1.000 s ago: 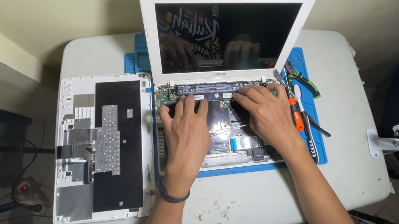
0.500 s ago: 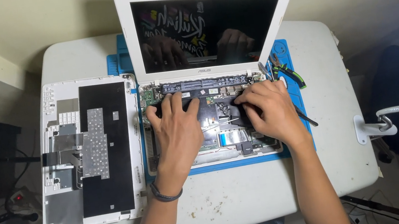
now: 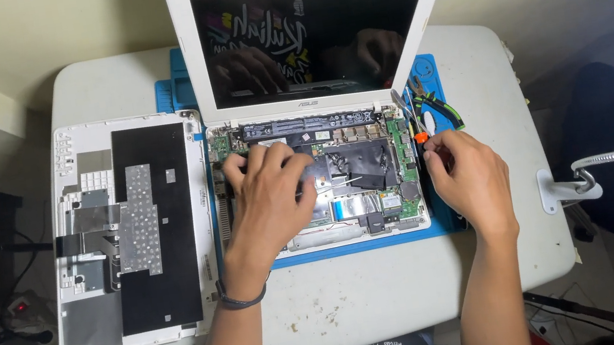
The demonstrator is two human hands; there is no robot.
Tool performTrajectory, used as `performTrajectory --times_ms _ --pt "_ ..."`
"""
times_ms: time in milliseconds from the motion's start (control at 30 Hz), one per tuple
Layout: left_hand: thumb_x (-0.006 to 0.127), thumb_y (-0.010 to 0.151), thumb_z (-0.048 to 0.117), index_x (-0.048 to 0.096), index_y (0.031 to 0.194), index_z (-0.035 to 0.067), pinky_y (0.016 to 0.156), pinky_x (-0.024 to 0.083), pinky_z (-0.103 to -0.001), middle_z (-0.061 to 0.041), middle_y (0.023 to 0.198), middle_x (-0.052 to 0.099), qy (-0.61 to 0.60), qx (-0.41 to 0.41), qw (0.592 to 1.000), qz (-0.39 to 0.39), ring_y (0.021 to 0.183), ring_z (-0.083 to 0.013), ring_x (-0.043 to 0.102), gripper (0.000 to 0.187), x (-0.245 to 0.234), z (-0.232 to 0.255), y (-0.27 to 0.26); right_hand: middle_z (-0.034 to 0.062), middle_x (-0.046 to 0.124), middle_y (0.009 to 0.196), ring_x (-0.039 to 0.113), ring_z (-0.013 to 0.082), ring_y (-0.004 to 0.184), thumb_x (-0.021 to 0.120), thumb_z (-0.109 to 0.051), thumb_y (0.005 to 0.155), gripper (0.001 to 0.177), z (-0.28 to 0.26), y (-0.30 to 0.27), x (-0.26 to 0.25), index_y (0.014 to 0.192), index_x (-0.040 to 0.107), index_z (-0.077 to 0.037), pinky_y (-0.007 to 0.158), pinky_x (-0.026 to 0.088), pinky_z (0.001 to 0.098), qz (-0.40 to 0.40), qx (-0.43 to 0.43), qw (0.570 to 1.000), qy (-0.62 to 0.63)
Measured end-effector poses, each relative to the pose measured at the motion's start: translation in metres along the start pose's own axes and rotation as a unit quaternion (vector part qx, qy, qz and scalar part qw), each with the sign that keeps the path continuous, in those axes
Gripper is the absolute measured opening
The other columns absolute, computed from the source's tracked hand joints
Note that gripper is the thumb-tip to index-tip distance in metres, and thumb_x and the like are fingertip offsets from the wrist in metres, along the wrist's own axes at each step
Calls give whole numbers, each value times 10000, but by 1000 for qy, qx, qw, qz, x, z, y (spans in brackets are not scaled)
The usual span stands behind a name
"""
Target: The person uses a screwdriver to remove screws from the laptop's internal frame. They then pick up the laptop battery, align it with the motherboard, and connect the battery cable to the connector.
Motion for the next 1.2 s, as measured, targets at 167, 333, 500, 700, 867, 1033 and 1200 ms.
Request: performTrajectory --times_ms 167,333,500,700,867,1033,1200 --pt "722 848 198 748 1029 121 935 245 -543 -41 847 601 -17 25 996 -84 889 -237 543 199 17 11 -3 140 702 793 704 339 700 716 -188 947 131 -3 -8 -2 980 737 -63 669 509 455 15 32 999 -7" --pt "707 866 143 754 1006 120 934 254 -539 -39 795 624 -14 29 994 -100 843 -227 570 149 27 11 -2 163 700 832 721 371 744 776 -269 924 253 -4 -4 4 1007 726 -36 683 520 493 32 26 999 -9" --pt "679 881 137 744 995 112 964 251 -541 -46 784 617 -29 26 994 -101 840 -230 572 134 15 13 0 163 709 864 725 370 767 734 -166 941 173 -4 -5 2 1054 721 -35 685 528 520 42 39 998 7" --pt "652 890 125 740 980 121 965 249 -538 -36 779 620 -17 27 994 -102 837 -218 578 126 18 10 0 178 715 904 732 367 791 743 -186 936 244 2 -4 6 1107 731 -12 703 532 517 29 50 998 -3" --pt "667 876 132 733 972 114 964 250 -540 -43 773 613 -21 23 994 -105 834 -229 578 118 17 13 0 184 686 899 725 401 778 704 -115 941 183 2 -5 11 1093 705 -14 666 539 557 48 32 998 8" --pt "666 879 141 725 978 121 961 252 -537 -40 779 611 -21 22 994 -104 849 -227 578 117 17 13 0 124 557 959 703 430 784 639 -51 955 118 -1 -7 15 1046 710 -79 650 553 592 43 -4 999 -25" --pt "659 888 147 729 991 123 963 253 -537 -41 776 614 -24 15 994 -110 835 -222 581 127 15 14 0 64 448 971 683 326 798 624 -269 1011 249 -2 -6 19 1061 783 -84 671 558 541 -16 54 997 -58"
Point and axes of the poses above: each hand's wrist, its own y-axis towards the middle knuckle, its own x-axis out of the palm, z = x × y, the point moved 2 cm from there along y, towards the middle knuckle
